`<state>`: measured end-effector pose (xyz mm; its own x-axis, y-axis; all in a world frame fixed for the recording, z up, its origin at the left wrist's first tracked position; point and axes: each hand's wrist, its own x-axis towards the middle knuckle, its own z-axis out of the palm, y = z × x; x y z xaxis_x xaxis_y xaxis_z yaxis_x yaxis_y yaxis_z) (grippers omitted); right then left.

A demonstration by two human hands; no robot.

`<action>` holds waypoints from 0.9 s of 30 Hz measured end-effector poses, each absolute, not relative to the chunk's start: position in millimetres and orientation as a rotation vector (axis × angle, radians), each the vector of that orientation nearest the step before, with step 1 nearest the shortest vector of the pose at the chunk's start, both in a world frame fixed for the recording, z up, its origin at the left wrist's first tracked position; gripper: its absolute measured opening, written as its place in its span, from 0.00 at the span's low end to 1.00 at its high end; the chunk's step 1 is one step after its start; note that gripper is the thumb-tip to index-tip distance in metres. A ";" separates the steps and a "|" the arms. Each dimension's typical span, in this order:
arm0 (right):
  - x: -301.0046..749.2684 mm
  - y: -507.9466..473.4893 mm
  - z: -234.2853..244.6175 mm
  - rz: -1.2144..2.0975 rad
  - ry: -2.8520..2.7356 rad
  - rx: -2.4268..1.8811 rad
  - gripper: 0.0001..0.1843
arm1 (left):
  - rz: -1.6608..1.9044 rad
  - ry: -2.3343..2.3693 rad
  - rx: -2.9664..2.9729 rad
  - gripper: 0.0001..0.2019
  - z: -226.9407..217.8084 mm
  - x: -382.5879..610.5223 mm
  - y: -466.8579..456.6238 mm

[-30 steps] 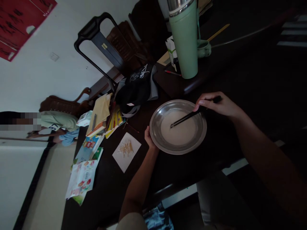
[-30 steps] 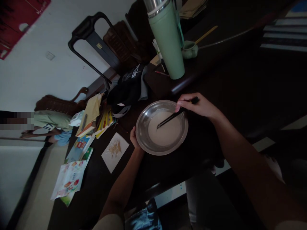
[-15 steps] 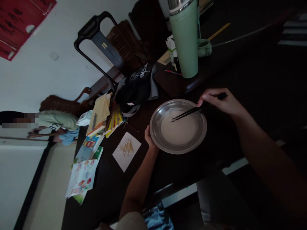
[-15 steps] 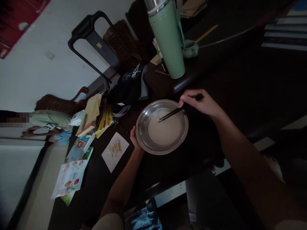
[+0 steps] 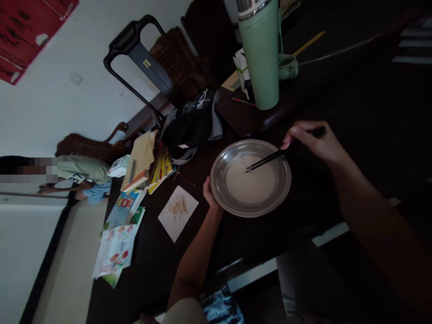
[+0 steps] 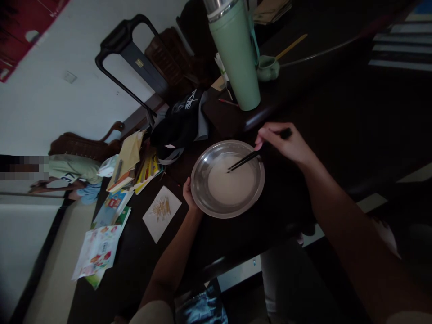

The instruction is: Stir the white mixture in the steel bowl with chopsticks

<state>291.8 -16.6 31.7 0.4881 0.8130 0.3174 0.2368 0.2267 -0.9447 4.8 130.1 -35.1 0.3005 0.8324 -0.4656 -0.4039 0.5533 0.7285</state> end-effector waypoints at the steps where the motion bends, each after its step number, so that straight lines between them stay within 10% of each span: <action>1: 293.1 -17.9 31.1 0.494 -0.982 -1.311 0.24 | 0.877 0.940 0.540 0.13 -35.0 4.9 130.1; 27: 291.7 -16.5 30.6 0.505 -1.029 -1.347 0.23 | 0.879 0.931 0.566 0.14 -33.0 6.2 128.4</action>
